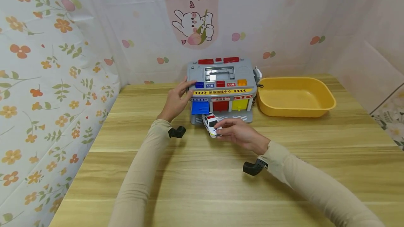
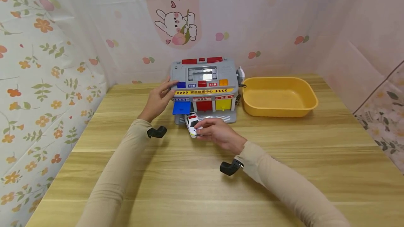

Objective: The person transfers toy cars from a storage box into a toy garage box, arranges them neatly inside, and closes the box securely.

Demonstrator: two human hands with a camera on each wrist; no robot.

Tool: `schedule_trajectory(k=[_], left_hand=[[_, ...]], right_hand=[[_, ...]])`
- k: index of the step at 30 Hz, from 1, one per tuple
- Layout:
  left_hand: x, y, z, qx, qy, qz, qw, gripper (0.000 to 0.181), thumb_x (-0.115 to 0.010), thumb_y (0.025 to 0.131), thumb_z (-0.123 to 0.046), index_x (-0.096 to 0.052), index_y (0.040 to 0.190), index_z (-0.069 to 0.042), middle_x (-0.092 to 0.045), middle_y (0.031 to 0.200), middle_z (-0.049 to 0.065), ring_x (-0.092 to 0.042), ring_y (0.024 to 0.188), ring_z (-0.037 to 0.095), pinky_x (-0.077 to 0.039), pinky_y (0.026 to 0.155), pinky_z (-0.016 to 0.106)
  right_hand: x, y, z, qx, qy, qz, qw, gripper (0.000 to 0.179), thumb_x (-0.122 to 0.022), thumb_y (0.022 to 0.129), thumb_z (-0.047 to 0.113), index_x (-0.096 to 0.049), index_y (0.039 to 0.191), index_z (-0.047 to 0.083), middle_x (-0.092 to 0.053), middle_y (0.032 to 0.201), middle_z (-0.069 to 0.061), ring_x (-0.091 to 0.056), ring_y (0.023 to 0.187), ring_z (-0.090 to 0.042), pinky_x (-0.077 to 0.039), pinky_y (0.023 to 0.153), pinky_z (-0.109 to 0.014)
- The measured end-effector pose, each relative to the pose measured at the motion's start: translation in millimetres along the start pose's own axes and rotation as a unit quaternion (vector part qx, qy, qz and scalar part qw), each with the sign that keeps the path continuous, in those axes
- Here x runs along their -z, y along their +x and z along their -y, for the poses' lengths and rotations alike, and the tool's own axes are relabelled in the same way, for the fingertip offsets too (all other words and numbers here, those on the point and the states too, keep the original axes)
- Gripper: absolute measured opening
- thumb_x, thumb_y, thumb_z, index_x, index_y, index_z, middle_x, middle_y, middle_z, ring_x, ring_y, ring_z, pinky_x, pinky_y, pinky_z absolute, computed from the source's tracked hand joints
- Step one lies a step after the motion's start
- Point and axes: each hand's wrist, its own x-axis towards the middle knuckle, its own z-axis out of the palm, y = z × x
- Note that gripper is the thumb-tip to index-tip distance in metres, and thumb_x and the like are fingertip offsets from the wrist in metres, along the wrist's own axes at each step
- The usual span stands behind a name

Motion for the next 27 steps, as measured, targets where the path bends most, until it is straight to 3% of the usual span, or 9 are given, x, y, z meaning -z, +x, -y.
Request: schedule_trajectory(k=[12,20,27], left_hand=[[0.7,-1.7,-1.4,-0.002,0.007,-0.001,1.0,0.038,-0.053,0.104,-0.02,-0.058,0.141,-0.017,-0.03,0.165,0.007,-0.023,0.156,0.018,-0.036,0.12,0.041],[0.2,-1.4,-0.9,-0.003,0.004,-0.002,1.0,0.038,-0.053,0.104,-0.02,-0.059,0.141,-0.017,-0.03,0.165,0.007,-0.024,0.156,0.02,-0.036,0.12,0.042],[-0.6,-0.9,-0.6,0.003,-0.005,0.002,1.0,0.039,-0.052,0.104,-0.017,-0.057,0.143,-0.014,-0.027,0.166,0.007,-0.022,0.157,0.022,-0.035,0.121,0.044]], right_hand=[[-13.8,18.3,-2.4,0.0,-0.012,-0.024,0.9996,0.021,-0.057,0.096,-0.002,-0.066,0.113,0.005,-0.05,0.129,-0.01,-0.061,0.099,-0.019,-0.06,0.091,-0.029],[-23.1,30.2,-3.7,0.016,0.017,-0.044,0.9987,0.018,-0.059,0.095,-0.005,-0.066,0.109,0.004,-0.058,0.115,-0.009,-0.065,0.092,-0.016,-0.061,0.088,-0.027],[-27.4,40.5,-4.6,0.025,0.033,-0.062,0.9972,0.019,-0.057,0.096,-0.006,-0.065,0.112,0.002,-0.057,0.119,-0.011,-0.065,0.096,-0.018,-0.06,0.089,-0.026]])
